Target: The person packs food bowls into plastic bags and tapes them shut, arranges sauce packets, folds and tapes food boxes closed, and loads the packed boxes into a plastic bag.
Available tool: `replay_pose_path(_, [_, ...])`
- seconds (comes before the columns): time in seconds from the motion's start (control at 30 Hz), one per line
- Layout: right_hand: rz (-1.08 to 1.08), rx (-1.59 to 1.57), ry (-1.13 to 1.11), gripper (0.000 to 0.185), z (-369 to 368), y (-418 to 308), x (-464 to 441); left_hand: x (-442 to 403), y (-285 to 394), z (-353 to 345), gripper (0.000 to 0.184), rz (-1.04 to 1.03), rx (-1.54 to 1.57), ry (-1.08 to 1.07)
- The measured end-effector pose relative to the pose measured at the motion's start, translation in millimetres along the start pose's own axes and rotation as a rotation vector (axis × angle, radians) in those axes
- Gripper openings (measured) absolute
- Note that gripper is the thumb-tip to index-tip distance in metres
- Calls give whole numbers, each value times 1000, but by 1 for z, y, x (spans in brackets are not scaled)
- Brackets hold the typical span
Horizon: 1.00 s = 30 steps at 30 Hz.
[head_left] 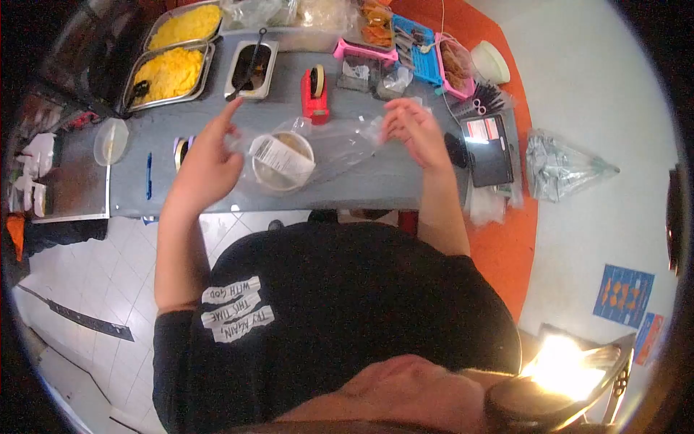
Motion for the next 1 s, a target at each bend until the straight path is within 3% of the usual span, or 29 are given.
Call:
replay_pose_path(0.03, [137,209,110,28,24,-2,-18,2,2,1,67,123,69,30])
replay_pose_path(0.1, [239,694,415,22,84,22,-84,9,-3,-3,66,165,25,61])
replay_pose_path(0.17, [680,1239,302,19,122,55,-144,14,-3,-6,64,206,-19,87])
replay_pose_path(0.2, [675,1233,295,19,128,64,-167,17,0,-7,64,276,-27,78])
replay_pose_path(0.27, [747,1628,-77,18,126,89,-202,20,7,-12,65,411,11,85])
replay_pose_path(0.3, [741,1617,-88,18,132,100,-222,21,9,-16,65,424,3,80])
replay_pose_path(0.37, [505,1683,-381,14,139,123,-249,21,10,-19,66,445,-21,116])
replay_pose_path(0.4, [502,1674,-383,14,140,120,-249,20,10,-21,66,448,-29,112])
replay_pose_path(0.47, [429,1473,-342,12,144,106,-247,21,8,-23,66,479,23,155])
replay_pose_path(0.67, [505,1161,-197,15,168,80,-238,19,16,-26,64,526,20,187])
replay_pose_path(0.77, [439,1083,-113,18,173,73,-235,19,21,-26,64,608,90,194])
replay_pose_path(1.0, [413,923,-3,23,188,66,-233,18,18,-23,61,581,86,183])
Point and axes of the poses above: each hand's wrist, its own x-axis away from the middle knuckle, its own z-axis out of the back of the hand, y = z × x, the point moved 2 cm from there along -x, towards the middle knuckle, and after that the axes turned 10 degrees about y, right-handed, at the moved point
